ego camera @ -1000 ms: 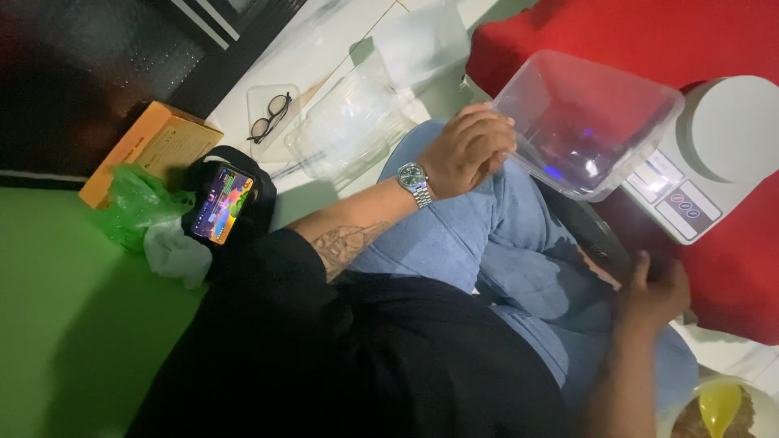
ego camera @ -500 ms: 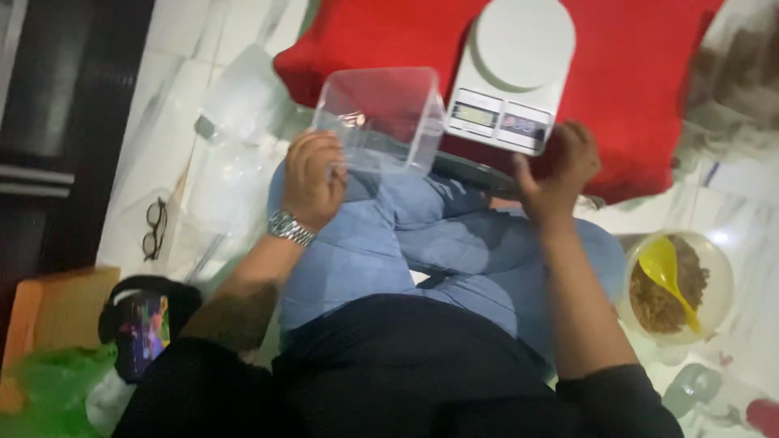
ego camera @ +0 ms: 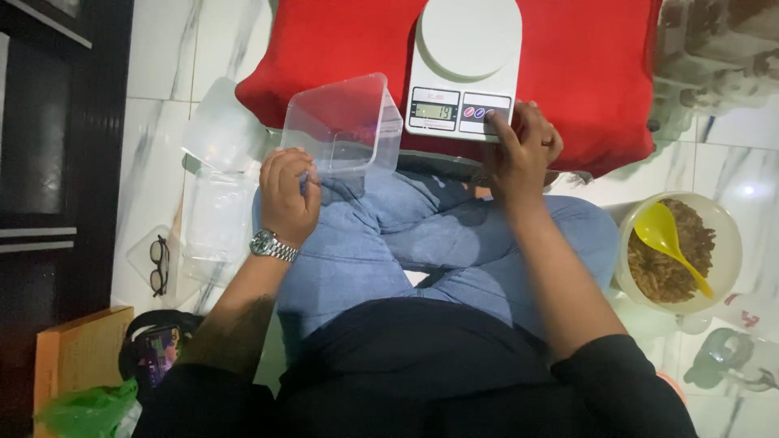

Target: Portioning and weighing dry food pellets into plastic containers using a scale and spoon

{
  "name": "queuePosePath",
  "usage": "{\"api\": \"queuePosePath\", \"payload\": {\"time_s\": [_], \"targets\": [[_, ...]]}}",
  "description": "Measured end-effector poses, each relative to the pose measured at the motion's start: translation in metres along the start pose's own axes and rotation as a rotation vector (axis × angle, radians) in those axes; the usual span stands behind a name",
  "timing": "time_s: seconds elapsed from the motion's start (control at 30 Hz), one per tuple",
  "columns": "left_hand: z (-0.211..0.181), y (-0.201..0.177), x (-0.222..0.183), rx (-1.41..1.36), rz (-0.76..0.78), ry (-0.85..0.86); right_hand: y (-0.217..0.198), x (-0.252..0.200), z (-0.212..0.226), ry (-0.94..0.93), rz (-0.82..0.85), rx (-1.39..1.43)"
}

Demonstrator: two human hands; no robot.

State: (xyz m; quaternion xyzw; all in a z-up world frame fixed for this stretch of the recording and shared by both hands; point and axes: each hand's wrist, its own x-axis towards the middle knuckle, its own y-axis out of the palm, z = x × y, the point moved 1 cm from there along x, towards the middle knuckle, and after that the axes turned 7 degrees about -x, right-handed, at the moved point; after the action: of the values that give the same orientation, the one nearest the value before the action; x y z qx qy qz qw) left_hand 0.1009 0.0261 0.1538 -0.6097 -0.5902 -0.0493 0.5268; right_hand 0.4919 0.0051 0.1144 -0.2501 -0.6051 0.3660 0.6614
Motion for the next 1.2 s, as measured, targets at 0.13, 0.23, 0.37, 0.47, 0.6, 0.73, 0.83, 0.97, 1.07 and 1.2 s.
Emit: {"api": "queuePosePath", "payload": {"time_s": [0.13, 0.23, 0.37, 0.47, 0.6, 0.73, 0.83, 0.97, 1.07, 1.2], "targets": [[-0.002, 0.000, 0.004, 0.019, 0.005, 0.012, 0.003, -0.001, -0.001, -0.006, -0.014, -0.035], [-0.004, -0.002, 0.008, -0.011, -0.043, 0.017, 0.000, 0.001, 0.003, -0.042, -0.034, -0.083], [-0.006, -0.005, 0.014, -0.054, -0.071, -0.010, 0.000, -0.002, 0.002, 0.012, 0.022, 0.006], [-0.012, -0.002, 0.036, -0.098, -0.115, -0.001, 0.004, -0.005, -0.002, 0.012, 0.012, -0.007], [-0.021, 0.021, 0.087, -0.109, -0.134, 0.116, 0.008, -0.007, -0.004, 0.012, -0.007, 0.008], [-0.046, 0.052, 0.153, -0.153, 0.001, 0.093, -0.009, 0.002, 0.010, 0.032, 0.034, -0.021], [-0.053, 0.076, 0.186, -0.138, 0.041, 0.228, -0.014, 0.006, 0.015, 0.028, -0.035, -0.076], [-0.050, 0.102, 0.200, -0.049, 0.143, 0.276, -0.017, 0.004, 0.013, 0.048, 0.043, 0.035], [-0.044, 0.110, 0.205, 0.026, 0.207, 0.278, -0.019, 0.003, 0.012, 0.055, 0.085, 0.068], [-0.062, 0.084, 0.212, 0.080, 0.266, 0.285, -0.023, 0.005, 0.015, 0.050, 0.058, 0.035]]}}
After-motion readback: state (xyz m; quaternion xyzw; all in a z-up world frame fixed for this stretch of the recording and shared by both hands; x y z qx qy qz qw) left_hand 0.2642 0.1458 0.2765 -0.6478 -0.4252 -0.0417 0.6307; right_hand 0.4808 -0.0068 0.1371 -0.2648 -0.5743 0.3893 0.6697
